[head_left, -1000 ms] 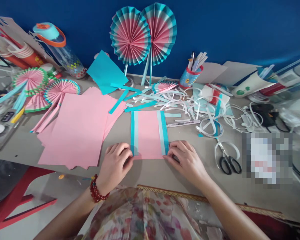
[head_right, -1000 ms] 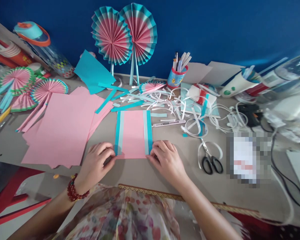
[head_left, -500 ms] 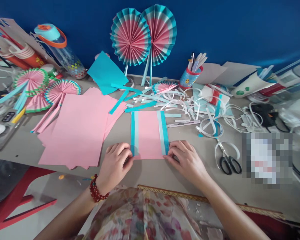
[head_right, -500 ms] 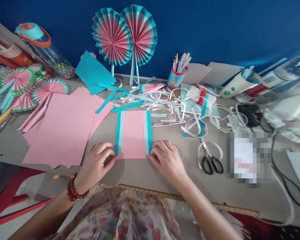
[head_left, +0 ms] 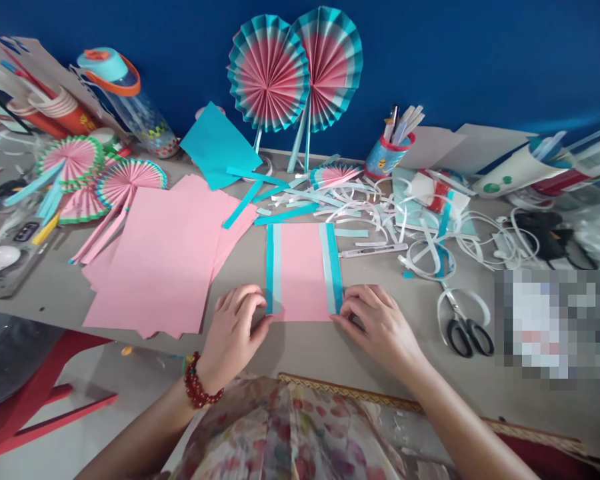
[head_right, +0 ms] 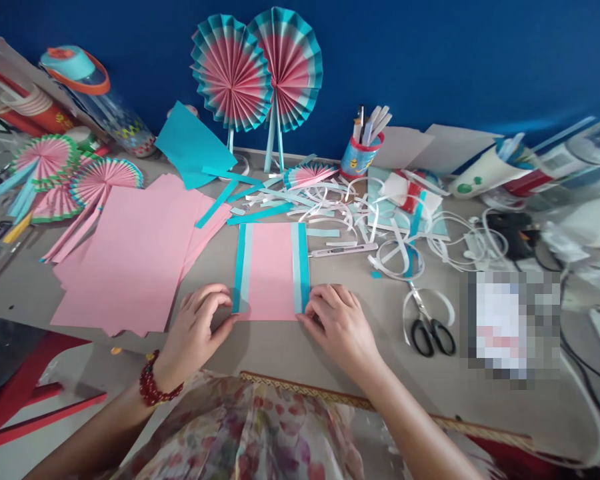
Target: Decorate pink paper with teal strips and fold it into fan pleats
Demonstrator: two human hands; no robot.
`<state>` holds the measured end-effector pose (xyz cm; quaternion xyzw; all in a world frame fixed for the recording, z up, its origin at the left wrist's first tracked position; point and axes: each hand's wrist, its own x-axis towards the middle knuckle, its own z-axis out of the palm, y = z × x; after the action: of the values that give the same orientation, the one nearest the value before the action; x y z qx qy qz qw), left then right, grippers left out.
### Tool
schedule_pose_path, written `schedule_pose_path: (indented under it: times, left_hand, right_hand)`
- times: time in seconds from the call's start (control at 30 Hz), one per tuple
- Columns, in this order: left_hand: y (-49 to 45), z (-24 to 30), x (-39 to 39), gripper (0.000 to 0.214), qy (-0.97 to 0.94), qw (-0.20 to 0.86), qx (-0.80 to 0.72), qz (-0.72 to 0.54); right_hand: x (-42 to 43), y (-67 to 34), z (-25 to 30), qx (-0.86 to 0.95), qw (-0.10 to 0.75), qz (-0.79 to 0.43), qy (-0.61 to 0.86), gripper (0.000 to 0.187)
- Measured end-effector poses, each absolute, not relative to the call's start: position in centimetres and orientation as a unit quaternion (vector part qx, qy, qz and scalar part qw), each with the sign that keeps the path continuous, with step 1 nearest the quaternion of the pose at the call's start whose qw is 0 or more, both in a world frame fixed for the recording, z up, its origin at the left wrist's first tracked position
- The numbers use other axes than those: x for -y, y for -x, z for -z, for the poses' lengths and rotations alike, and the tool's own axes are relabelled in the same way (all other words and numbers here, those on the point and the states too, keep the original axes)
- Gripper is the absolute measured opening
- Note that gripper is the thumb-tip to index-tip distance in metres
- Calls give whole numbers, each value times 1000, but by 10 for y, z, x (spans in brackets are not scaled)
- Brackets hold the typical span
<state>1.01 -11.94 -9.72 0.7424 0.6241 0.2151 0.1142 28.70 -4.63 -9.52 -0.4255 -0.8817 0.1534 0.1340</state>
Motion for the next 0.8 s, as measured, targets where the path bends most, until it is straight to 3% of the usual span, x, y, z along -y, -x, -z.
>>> schedule_pose_path:
  times: [0.17, 0.53, 0.8]
  left_hand:
    - [-11, 96, 121, 18, -740, 113, -626, -221]
    - [-12, 99, 124, 17, -751, 118, -616, -208]
    - [-11, 97, 120, 40, -802, 102, -561, -176]
  right_hand:
    - [46, -287, 96, 881, 137, -158, 425, 20]
    - [44, -288, 98, 874, 137, -181, 430, 22]
    - [45, -288, 95, 873, 135, -184, 431, 20]
